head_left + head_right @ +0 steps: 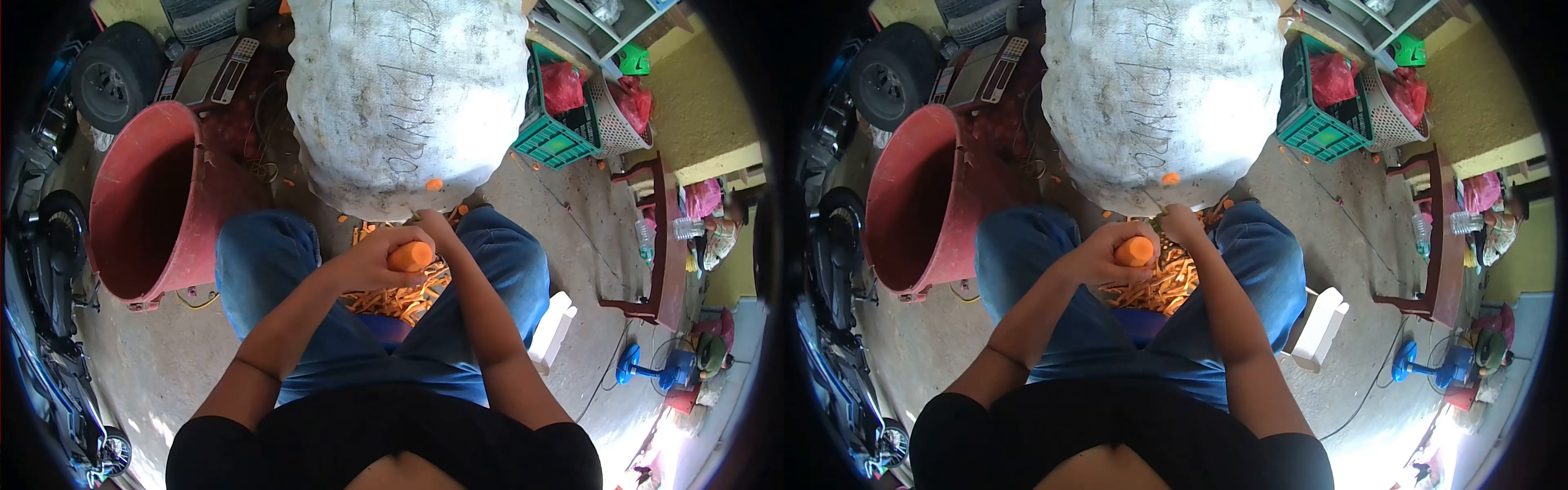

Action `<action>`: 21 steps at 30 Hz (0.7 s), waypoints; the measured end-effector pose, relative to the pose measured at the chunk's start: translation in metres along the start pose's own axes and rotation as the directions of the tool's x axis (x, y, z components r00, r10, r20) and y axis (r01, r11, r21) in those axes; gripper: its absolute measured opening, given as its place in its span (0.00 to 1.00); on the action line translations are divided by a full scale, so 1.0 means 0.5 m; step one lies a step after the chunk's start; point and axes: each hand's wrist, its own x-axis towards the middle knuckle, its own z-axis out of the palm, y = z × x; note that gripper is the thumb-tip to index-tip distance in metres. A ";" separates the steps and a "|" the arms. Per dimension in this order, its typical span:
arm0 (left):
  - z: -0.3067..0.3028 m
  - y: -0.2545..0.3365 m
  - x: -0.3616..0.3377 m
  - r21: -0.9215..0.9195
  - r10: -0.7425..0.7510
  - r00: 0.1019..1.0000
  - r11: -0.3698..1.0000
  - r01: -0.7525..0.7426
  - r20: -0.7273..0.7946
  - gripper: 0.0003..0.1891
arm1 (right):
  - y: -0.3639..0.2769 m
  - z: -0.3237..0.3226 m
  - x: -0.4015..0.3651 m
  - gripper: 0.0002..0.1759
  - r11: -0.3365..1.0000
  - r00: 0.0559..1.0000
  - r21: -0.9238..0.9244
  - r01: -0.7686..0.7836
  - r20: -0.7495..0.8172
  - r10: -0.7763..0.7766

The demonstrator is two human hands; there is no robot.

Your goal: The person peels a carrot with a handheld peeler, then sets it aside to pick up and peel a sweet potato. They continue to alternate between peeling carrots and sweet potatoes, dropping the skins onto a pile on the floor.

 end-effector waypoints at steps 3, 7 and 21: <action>0.000 -0.029 0.019 0.261 0.259 0.963 0.937 -0.233 -0.069 0.13 | -0.045 0.026 -0.016 0.16 0.968 0.938 -0.033 0.250 0.256 -0.234; 0.001 -0.064 0.018 0.490 0.271 0.960 0.847 -0.206 -0.065 0.14 | -0.080 0.062 -0.035 0.12 -0.054 0.865 0.975 0.216 -0.217 -0.452; -0.054 -0.129 0.017 0.442 -0.120 0.864 0.820 0.364 -0.489 0.22 | -0.147 -0.054 -0.072 0.09 0.958 0.906 0.259 0.127 -0.424 -0.005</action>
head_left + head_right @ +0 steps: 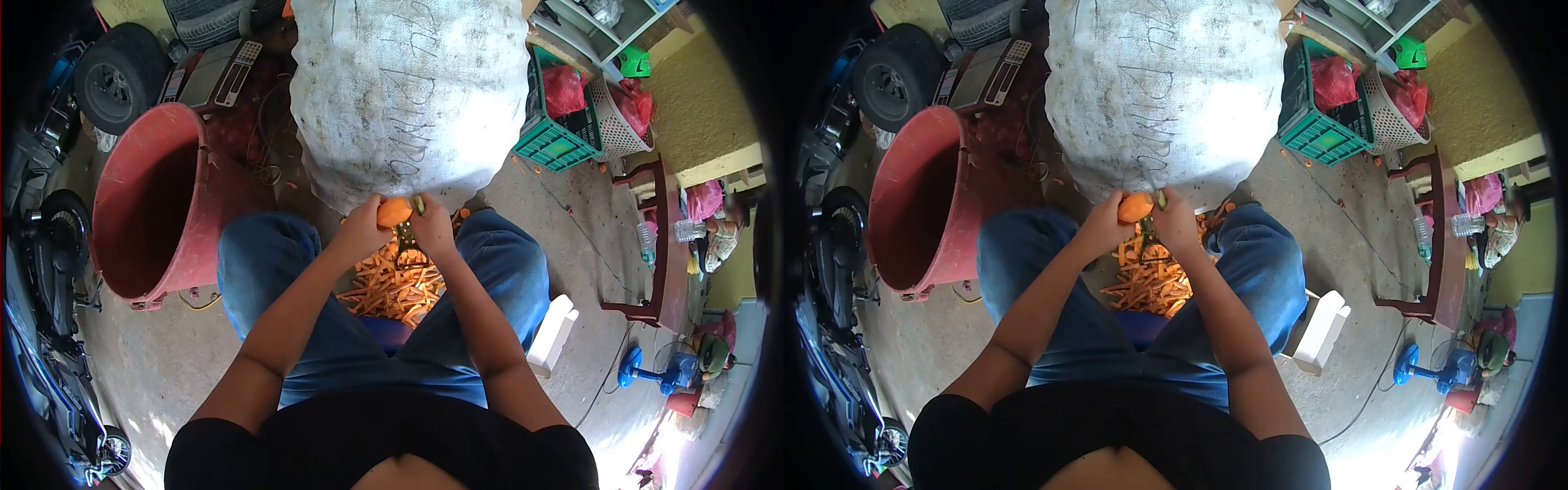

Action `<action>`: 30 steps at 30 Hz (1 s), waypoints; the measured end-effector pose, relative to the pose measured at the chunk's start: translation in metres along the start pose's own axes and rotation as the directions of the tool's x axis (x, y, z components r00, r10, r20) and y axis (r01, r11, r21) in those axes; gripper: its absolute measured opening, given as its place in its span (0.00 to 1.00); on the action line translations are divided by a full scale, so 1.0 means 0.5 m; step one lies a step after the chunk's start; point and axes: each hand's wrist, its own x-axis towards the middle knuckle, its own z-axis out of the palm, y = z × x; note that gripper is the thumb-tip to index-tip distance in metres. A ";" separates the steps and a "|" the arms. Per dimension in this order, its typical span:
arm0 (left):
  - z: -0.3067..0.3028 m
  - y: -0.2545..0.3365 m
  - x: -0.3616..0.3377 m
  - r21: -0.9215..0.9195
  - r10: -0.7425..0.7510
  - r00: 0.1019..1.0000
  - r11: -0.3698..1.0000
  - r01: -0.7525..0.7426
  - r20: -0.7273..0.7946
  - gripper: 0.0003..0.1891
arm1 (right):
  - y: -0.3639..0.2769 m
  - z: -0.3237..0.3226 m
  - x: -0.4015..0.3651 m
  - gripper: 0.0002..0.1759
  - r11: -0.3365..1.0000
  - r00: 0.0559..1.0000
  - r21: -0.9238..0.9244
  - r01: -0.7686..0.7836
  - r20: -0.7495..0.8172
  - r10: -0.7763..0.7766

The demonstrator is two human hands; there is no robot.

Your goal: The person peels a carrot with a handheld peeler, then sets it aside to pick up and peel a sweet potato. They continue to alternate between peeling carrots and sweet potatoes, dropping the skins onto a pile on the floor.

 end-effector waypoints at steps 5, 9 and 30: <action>-0.015 -0.014 0.014 0.066 -0.039 0.993 0.997 0.046 -0.112 0.21 | -0.023 -0.008 -0.027 0.10 0.960 0.988 -0.249 0.129 0.119 -0.102; -0.012 -0.022 0.018 -0.002 -0.015 0.991 1.000 0.015 -0.133 0.21 | -0.022 -0.008 -0.032 0.10 0.946 0.982 -0.298 0.130 0.171 -0.082; -0.248 0.084 -0.074 0.300 0.073 0.997 0.950 -0.082 0.041 0.17 | 0.230 0.075 0.005 0.19 0.745 0.794 -0.665 0.056 0.482 0.371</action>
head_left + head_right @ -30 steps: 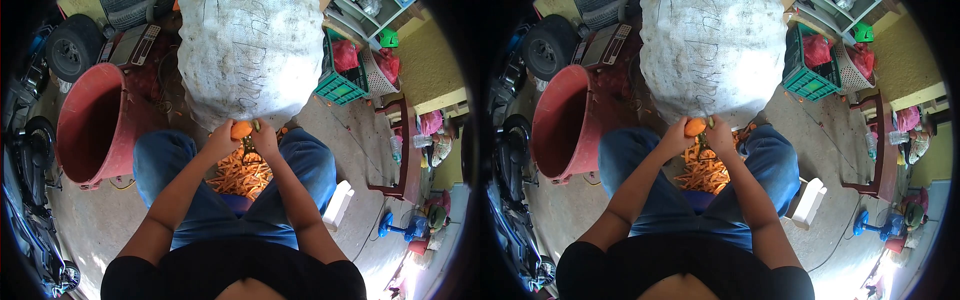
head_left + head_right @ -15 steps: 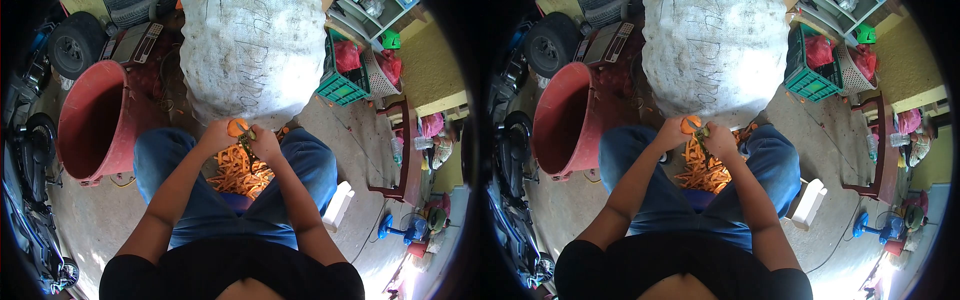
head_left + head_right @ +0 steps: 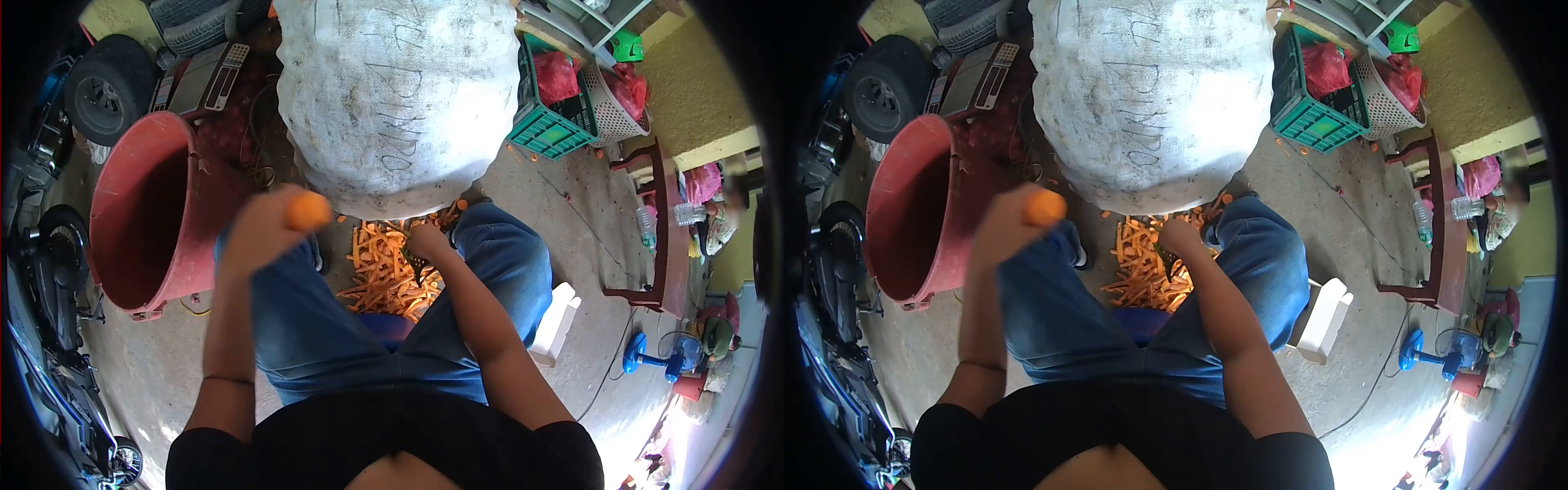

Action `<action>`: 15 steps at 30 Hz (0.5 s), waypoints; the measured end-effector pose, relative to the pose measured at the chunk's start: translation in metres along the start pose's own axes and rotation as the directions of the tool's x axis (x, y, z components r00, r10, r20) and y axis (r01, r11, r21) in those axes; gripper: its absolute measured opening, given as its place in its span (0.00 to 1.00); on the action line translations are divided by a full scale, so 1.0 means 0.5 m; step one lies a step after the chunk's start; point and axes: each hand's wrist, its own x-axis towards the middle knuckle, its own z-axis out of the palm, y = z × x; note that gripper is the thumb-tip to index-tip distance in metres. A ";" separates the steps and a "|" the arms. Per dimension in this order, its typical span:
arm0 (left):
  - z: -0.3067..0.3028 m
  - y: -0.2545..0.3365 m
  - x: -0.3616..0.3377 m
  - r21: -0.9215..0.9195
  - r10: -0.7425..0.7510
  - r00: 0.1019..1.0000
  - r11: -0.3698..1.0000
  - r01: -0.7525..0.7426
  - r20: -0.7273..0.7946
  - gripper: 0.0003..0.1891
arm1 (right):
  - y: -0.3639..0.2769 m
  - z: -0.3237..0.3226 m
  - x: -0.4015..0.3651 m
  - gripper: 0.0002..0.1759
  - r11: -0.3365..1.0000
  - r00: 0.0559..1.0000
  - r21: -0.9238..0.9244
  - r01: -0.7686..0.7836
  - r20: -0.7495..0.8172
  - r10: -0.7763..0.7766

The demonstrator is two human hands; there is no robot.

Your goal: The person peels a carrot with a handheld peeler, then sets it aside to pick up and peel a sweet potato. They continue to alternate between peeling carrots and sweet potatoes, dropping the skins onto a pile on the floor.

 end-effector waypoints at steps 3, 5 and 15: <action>-0.125 -0.051 -0.031 0.166 -0.111 0.904 0.967 0.194 -0.413 0.15 | -0.045 -0.066 -0.051 0.19 0.991 0.998 0.128 0.024 -0.067 -0.016; -0.199 -0.157 -0.056 0.427 -0.299 0.770 0.692 0.582 -0.564 0.16 | -0.039 -0.093 -0.042 0.14 0.856 0.967 0.454 0.248 -0.162 -0.194; -0.257 -0.397 -0.109 0.697 -0.526 0.774 0.404 0.592 -0.353 0.14 | -0.037 -0.208 -0.118 0.09 -0.162 0.987 0.975 0.155 -0.159 -0.012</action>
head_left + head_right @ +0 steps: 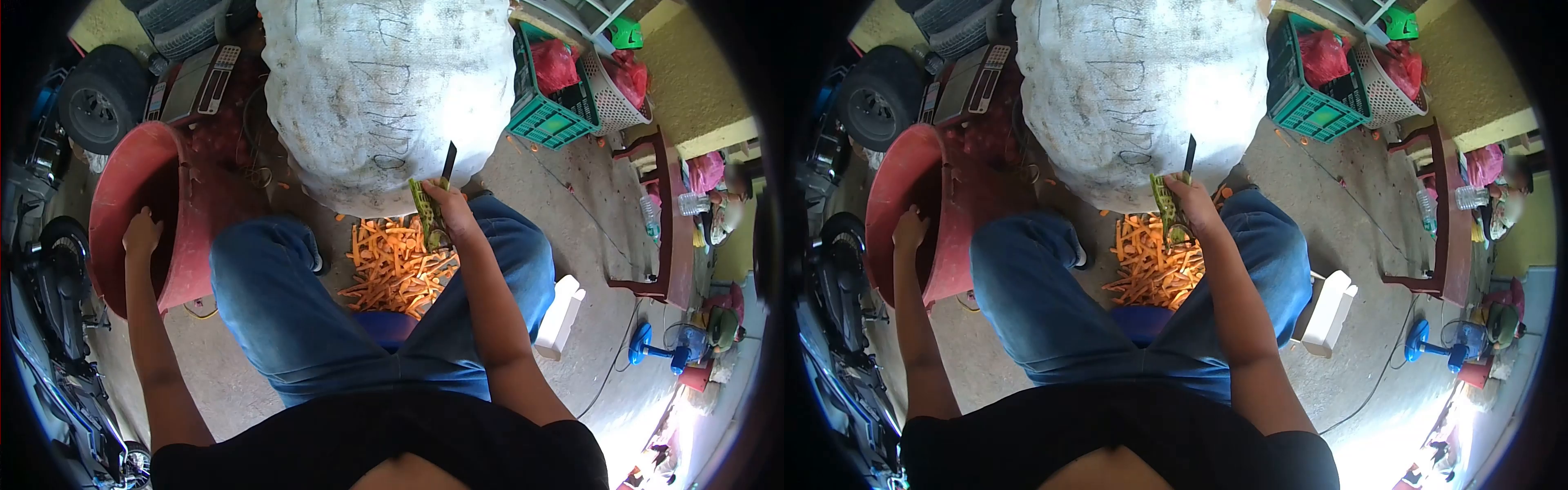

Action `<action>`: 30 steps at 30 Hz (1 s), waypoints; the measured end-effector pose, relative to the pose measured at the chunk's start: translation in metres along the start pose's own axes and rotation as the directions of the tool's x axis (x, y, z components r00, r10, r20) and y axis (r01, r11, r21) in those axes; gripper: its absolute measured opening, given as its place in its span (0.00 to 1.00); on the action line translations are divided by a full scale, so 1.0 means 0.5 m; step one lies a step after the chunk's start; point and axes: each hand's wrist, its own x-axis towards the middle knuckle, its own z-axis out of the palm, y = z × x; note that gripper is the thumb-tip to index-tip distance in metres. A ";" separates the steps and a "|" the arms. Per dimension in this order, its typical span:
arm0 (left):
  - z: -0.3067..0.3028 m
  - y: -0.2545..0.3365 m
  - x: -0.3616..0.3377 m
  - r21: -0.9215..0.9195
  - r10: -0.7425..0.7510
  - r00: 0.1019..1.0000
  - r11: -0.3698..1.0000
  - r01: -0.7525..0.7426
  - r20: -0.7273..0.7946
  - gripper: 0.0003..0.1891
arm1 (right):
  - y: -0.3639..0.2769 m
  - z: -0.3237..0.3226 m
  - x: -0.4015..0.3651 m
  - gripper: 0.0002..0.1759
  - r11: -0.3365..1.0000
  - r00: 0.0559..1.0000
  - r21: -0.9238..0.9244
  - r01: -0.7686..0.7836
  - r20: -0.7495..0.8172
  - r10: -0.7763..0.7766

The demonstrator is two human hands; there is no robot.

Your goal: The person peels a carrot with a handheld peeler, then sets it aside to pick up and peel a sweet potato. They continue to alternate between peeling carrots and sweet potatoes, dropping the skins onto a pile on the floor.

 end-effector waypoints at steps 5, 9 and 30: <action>-0.306 0.303 -0.211 -0.739 0.619 0.718 0.312 -0.597 -0.318 0.06 | -0.011 -0.011 0.004 0.09 1.000 1.000 -0.010 0.023 -0.014 -0.023; -0.346 0.453 -0.322 -0.599 0.619 -0.121 -0.783 -0.167 -0.776 0.09 | -0.010 -0.009 0.006 0.10 0.998 0.998 -0.062 -0.008 -0.064 0.004; -0.492 0.516 -0.407 -0.334 0.758 -0.391 -0.603 -0.724 -0.522 0.09 | -0.003 -0.026 0.026 0.10 0.997 0.994 -0.073 0.004 -0.107 -0.012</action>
